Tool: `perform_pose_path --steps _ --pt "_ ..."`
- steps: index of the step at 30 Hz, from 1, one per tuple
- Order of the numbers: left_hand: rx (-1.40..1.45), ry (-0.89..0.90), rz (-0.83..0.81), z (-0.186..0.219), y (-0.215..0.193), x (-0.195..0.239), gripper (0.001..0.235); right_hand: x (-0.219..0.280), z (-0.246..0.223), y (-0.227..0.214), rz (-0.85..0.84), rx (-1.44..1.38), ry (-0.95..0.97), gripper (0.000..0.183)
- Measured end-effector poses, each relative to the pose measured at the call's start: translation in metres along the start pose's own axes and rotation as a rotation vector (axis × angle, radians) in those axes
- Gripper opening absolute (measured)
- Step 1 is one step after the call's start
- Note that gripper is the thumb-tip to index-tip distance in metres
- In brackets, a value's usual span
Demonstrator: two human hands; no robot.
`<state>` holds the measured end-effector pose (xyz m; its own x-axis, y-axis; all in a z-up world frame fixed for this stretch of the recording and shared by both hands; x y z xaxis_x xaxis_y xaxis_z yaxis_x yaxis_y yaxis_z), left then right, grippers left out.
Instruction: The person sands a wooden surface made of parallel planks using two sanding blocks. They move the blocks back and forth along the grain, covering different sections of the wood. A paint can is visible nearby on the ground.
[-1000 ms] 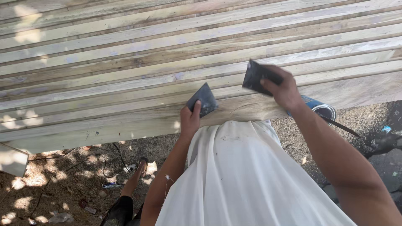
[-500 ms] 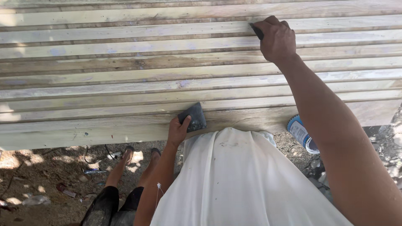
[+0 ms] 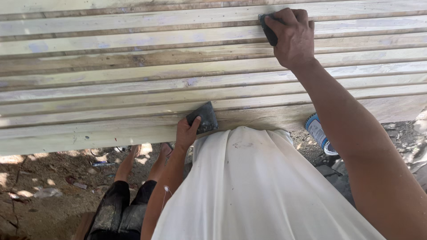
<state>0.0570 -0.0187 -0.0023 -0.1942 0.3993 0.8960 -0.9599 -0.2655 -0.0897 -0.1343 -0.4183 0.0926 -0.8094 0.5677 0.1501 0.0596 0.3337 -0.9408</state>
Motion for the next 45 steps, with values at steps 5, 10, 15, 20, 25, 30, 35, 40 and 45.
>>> perform_pose_path --steps 5,10,15,20,25,30,35,40,45 --pt "-0.067 0.037 0.019 0.015 -0.001 -0.018 0.028 -0.014 0.009 -0.011 -0.05 0.083 -0.107 0.034" --pt "0.019 0.058 -0.022 0.018 0.0 -0.031 0.027 -0.015 0.032 -0.005 -0.081 -0.027 -0.015 0.027" --pt "-0.152 0.031 0.035 0.006 -0.001 -0.015 0.034 -0.003 0.004 0.01 -0.074 0.092 -0.082 0.042" --pt "0.017 0.027 -0.016 0.018 0.002 -0.016 0.027 -0.016 0.024 -0.009 -0.144 0.084 -0.146 0.037" --pt "0.001 0.023 -0.001 0.019 0.0 -0.02 0.025 -0.008 0.04 -0.007 -0.092 0.116 -0.045 0.031" --pt "-0.134 -0.087 0.023 0.008 -0.004 -0.015 0.034 0.005 0.026 -0.012 -0.045 0.043 -0.044 0.03" --pt "-0.083 0.016 0.021 0.017 -0.004 -0.027 0.028 -0.019 0.023 -0.029 -0.004 0.037 -0.013 0.033" --pt "-0.069 -0.131 0.017 -0.009 -0.006 -0.015 0.034 -0.012 0.004 -0.022 -0.015 0.05 -0.014 0.042" --pt "0.02 -0.032 -0.02 0.006 -0.001 -0.023 0.027 -0.021 0.027 -0.022 -0.103 -0.044 0.003 0.03"
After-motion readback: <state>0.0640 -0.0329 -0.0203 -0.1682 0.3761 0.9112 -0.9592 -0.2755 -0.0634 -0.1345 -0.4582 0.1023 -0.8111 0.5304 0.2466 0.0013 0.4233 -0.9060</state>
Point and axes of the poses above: each hand's wrist, its own x-axis away from the middle knuckle, its own y-axis out of the palm, z = x × y, the point moved 8 cm from there along -x, towards the middle knuckle, and after that the axes turned 13 degrees about -y, right-handed, at the moved point
